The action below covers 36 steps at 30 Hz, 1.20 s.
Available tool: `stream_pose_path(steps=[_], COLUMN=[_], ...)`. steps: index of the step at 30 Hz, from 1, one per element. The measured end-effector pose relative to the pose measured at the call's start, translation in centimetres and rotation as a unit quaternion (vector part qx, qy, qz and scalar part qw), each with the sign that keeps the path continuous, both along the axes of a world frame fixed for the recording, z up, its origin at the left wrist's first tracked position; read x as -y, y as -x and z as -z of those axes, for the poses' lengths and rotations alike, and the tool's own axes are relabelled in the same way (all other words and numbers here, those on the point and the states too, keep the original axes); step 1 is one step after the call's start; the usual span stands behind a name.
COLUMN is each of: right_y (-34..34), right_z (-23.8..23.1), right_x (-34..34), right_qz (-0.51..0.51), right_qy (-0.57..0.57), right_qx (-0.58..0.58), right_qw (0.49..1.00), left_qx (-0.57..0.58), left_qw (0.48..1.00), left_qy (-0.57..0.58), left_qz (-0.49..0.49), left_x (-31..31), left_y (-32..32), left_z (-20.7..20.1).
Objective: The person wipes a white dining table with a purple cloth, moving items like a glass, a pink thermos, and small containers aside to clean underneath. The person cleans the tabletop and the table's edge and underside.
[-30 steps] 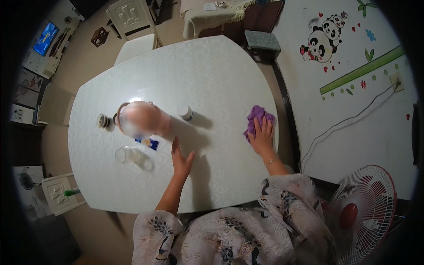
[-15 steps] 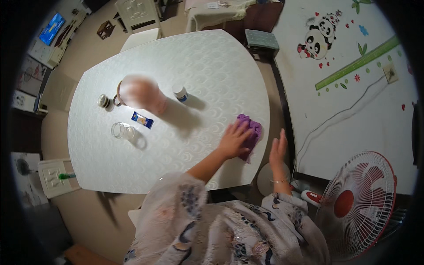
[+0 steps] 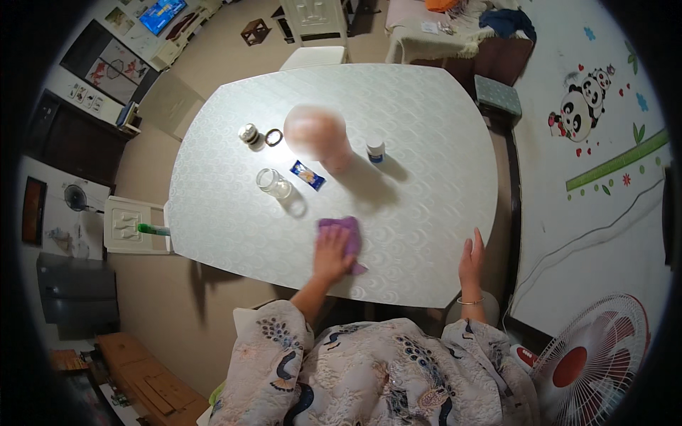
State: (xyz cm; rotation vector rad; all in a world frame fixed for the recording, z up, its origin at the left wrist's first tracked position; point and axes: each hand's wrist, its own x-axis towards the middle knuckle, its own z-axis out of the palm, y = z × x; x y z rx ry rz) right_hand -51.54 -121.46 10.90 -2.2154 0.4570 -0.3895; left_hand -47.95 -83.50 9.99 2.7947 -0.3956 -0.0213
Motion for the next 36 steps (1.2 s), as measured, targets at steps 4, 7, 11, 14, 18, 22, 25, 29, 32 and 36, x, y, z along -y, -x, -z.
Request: stream_pose_path(steps=[4, 7, 11, 14, 18, 22, 25, 29, 32, 36], right_y=[-5.1, -7.6, -10.8, -16.1, -23.6, -27.6, -29.4, -29.7, -29.5, -27.7], right_z=[-1.9, -3.2, -1.2, -0.8, -0.4, 1.7, 2.8, 2.1, 2.2, 1.3], right_x=[-2.9, -6.0, -8.5, -11.7, -16.2, -17.6, -14.7, -8.5, -4.8, -5.7], right_qz=[-0.062, -0.103, -0.119, -0.139, -0.142, -0.106, -0.073, 0.041, 0.068, 0.053], right_qy=[0.094, 0.069, 0.039, 0.032, -0.013, -0.089, -0.074, -0.065, -0.030, -0.033], right_qx=[0.051, 0.065, 0.037, 0.032, 0.033, -0.006, -0.008, 0.016, 0.007, 0.066], right_qw=[0.992, 0.990, 0.991, 0.989, 0.989, 0.990, 0.995, 0.997, 0.997, 0.996], left_qx=[0.009, 0.018, -0.002, -0.014, 0.004, 0.011, 0.035, 0.021, 0.030, 0.013], left_qw=[0.968, 0.945, 0.950, 0.942, 0.926, 0.920, 0.935, 0.941, 0.953, 0.962], left_qy=[-0.084, -0.086, -0.096, -0.097, -0.122, -0.120, -0.108, -0.119, -0.099, -0.091], left_qz=[-0.238, -0.317, -0.296, -0.321, -0.358, -0.372, -0.336, -0.315, -0.283, -0.259], left_x=[-10.4, -13.2, -14.6, -18.4, -22.2, -22.0, -22.9, -24.8, -26.0, -27.4], left_y=[-0.7, 2.8, 3.1, -0.9, -6.2, -8.9, -9.3, -10.8, -12.8, -16.1], left_z=[0.9, 3.4, 3.2, 3.0, 4.5, 5.1, 5.1, 4.4, 4.1, 3.7])
